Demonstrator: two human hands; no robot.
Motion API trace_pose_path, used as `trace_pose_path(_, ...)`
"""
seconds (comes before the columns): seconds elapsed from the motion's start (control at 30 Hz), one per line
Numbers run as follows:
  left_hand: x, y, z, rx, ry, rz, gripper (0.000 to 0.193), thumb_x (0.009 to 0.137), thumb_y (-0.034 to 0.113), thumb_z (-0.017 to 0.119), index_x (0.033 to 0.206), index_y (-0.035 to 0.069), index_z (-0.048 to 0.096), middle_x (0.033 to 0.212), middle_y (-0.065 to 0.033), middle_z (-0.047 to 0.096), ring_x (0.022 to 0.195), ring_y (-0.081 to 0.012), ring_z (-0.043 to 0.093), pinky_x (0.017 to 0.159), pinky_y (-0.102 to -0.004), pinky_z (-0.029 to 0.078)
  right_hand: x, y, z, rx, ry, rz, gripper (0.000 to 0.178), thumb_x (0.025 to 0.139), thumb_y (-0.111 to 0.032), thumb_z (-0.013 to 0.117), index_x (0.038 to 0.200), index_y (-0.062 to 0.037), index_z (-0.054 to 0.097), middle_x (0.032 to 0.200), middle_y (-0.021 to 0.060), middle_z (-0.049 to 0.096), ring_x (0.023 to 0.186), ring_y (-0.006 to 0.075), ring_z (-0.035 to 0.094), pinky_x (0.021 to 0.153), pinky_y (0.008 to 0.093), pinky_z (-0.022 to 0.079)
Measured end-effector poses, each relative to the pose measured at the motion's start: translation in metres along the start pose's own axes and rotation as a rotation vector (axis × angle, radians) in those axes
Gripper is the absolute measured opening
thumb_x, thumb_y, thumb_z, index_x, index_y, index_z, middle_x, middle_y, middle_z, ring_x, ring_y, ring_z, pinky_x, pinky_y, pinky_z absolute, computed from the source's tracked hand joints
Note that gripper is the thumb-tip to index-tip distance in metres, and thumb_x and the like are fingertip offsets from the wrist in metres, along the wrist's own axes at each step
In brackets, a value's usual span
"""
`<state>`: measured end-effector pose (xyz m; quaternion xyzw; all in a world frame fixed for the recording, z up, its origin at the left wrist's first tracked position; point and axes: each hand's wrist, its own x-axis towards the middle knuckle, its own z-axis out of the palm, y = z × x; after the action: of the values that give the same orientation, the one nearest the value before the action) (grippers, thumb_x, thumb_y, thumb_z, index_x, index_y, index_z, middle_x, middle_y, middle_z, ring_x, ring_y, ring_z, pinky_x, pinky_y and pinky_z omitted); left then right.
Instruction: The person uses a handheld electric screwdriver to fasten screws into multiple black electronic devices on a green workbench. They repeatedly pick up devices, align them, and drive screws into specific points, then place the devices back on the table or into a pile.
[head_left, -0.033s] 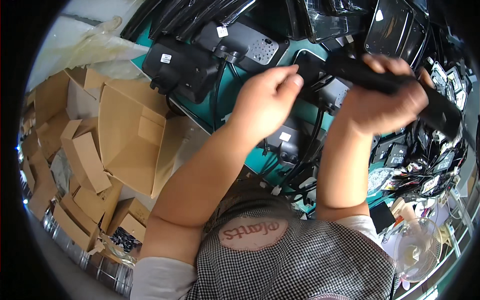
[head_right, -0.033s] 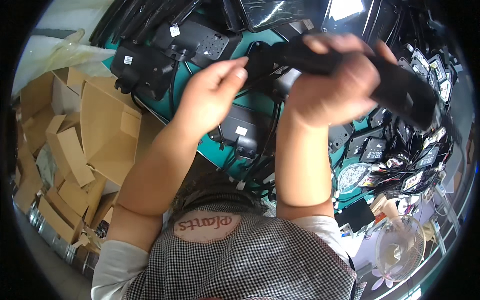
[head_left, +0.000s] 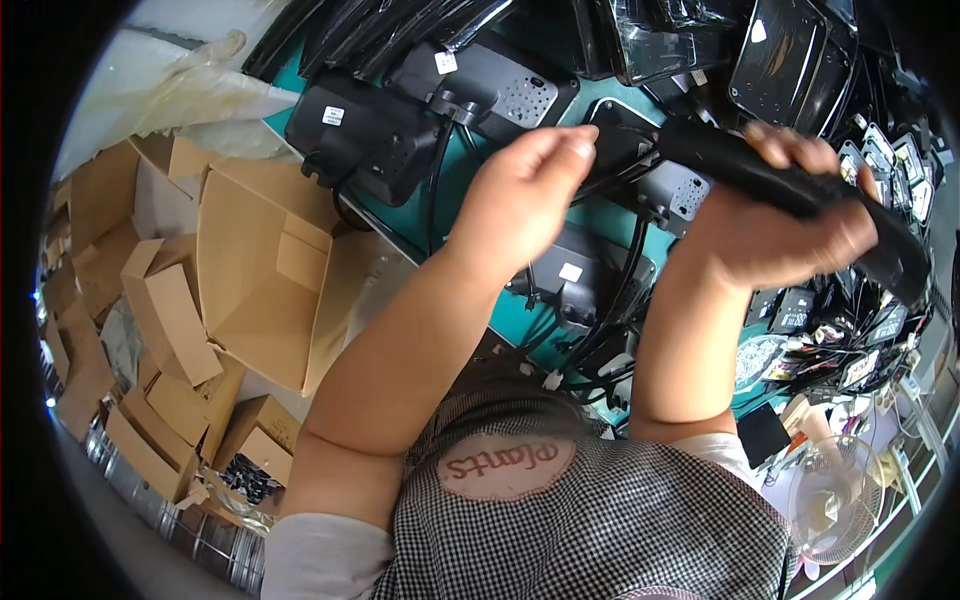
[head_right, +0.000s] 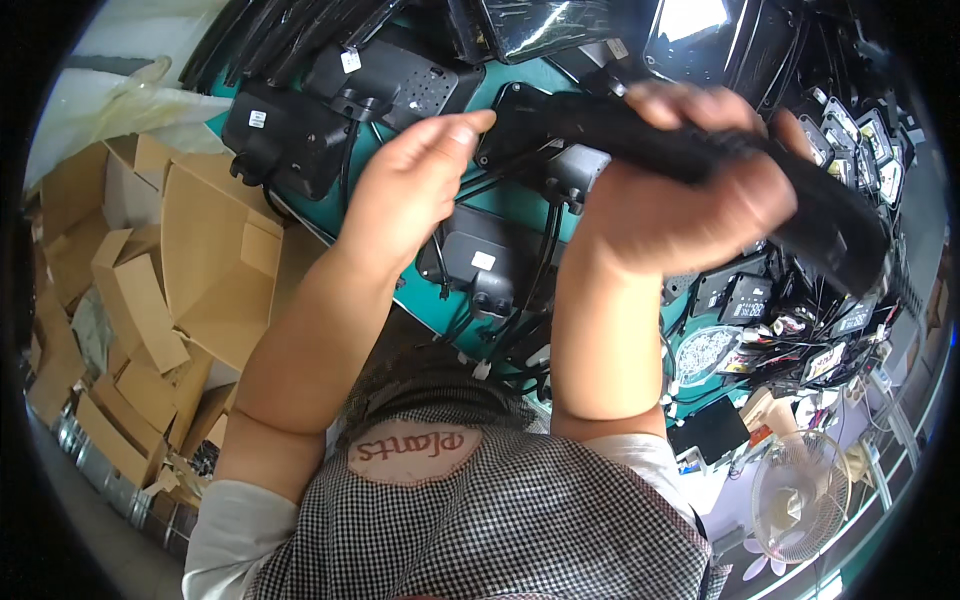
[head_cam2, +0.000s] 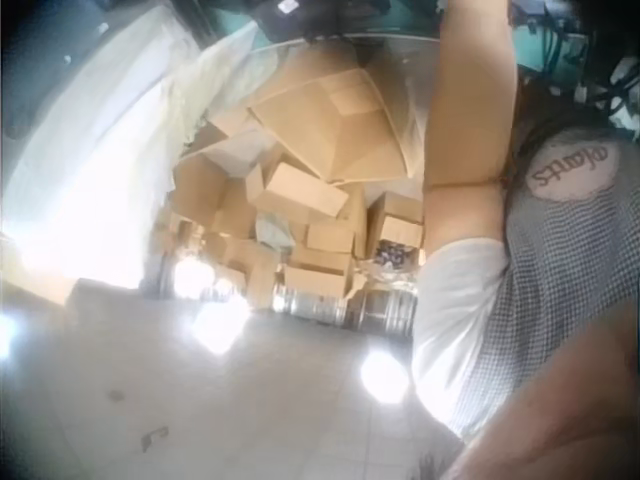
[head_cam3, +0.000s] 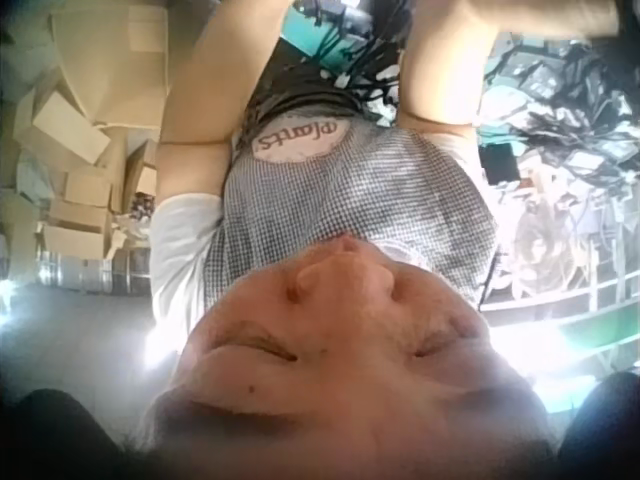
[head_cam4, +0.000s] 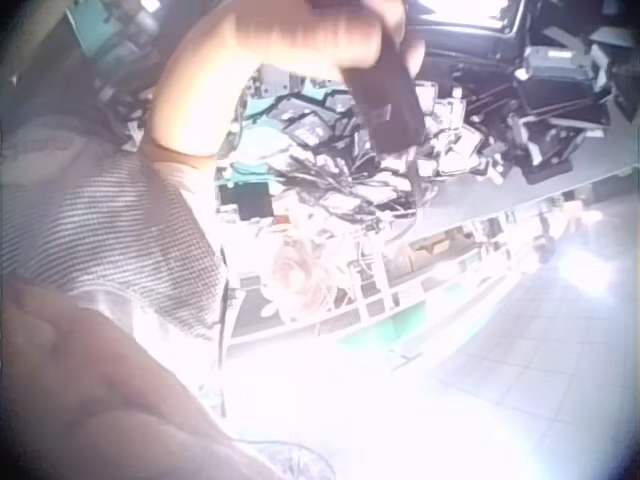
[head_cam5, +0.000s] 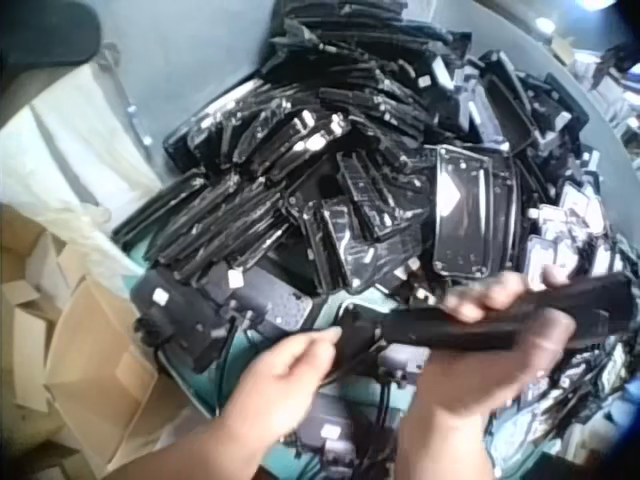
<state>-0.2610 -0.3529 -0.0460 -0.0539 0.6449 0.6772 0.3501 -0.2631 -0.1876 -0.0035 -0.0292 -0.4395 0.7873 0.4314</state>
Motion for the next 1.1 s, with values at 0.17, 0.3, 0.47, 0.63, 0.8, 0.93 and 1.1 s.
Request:
trace_pose_path(0.17,-0.016,0.009,-0.001,-0.836,-0.19,-0.078,0.07,0.097,0.052,0.026,0.134,-0.006,0.036,0.127,-0.0169,0.051,0.117,-0.0271,0.049,0.099,-0.0352,0.038,-0.015,-0.046,-0.006,0.077,0.033,0.114,0.06,0.08,-0.062,0.056,0.111,-0.0117,0.051,0.077,0.0069,0.056,0.058,0.0179,0.055,0.051,0.0327,0.047)
trace_pose_path(0.3,-0.025,0.016,0.005,-0.835,-0.251,-0.052,0.073,0.096,0.055,0.023,0.137,-0.004,0.032,0.133,-0.0187,0.046,0.125,-0.0292,0.042,0.104,-0.0386,0.033,-0.028,-0.052,-0.001,0.082,0.005,0.16,0.063,0.081,-0.064,0.053,0.117,-0.0123,0.051,0.08,0.0068,0.056,0.059,0.0183,0.055,0.053,0.0338,0.048)
trace_pose_path(0.47,-0.031,0.014,0.014,-0.827,-0.324,-0.031,0.068,0.097,0.052,0.024,0.137,-0.002,0.033,0.13,-0.0186,0.047,0.123,-0.0282,0.044,0.102,-0.0393,0.035,-0.034,-0.047,-0.005,0.108,-0.007,0.207,0.062,0.083,-0.064,0.049,0.118,-0.0133,0.049,0.08,0.007,0.056,0.059,0.0187,0.054,0.054,0.0344,0.048)
trace_pose_path(0.63,-0.035,-0.003,0.008,-0.607,-0.298,-0.056,0.043,0.098,0.031,0.041,0.126,-0.001,0.047,0.112,-0.0137,0.058,0.103,-0.0219,0.057,0.088,-0.0338,0.046,-0.032,-0.051,-0.007,0.079,0.046,0.195,0.06,0.084,-0.063,0.048,0.117,-0.0132,0.048,0.079,0.0067,0.056,0.059,0.0183,0.055,0.055,0.034,0.048)
trace_pose_path(0.8,-0.037,-0.004,0.0,-0.434,-0.255,-0.292,0.029,0.095,0.016,0.051,0.117,-0.003,0.052,0.097,-0.0099,0.063,0.085,-0.0187,0.063,0.071,-0.0263,0.052,-0.029,-0.054,-0.01,0.034,0.066,0.185,0.058,0.084,-0.062,0.048,0.116,-0.0129,0.048,0.077,0.0063,0.055,0.058,0.018,0.054,0.055,0.0341,0.048)
trace_pose_path(0.93,-0.038,-0.01,0.007,-0.528,-0.156,-0.228,0.043,0.098,0.031,0.043,0.123,-0.004,0.048,0.111,-0.0144,0.059,0.1,-0.0234,0.061,0.08,-0.0308,0.05,-0.029,-0.054,-0.01,0.069,0.073,0.199,0.059,0.084,-0.062,0.048,0.115,-0.012,0.048,0.077,0.0068,0.055,0.058,0.0183,0.054,0.054,0.0339,0.048)
trace_pose_path(1.1,-0.036,-0.001,0.012,-0.744,-0.26,-0.132,0.072,0.096,0.056,0.023,0.137,-0.003,0.034,0.134,-0.0199,0.044,0.123,-0.0276,0.043,0.101,-0.0391,0.036,-0.039,-0.047,-0.014,0.043,-0.022,0.23,0.062,0.084,-0.062,0.049,0.117,-0.0107,0.046,0.079,0.0076,0.056,0.058,0.0187,0.054,0.053,0.0338,0.048)
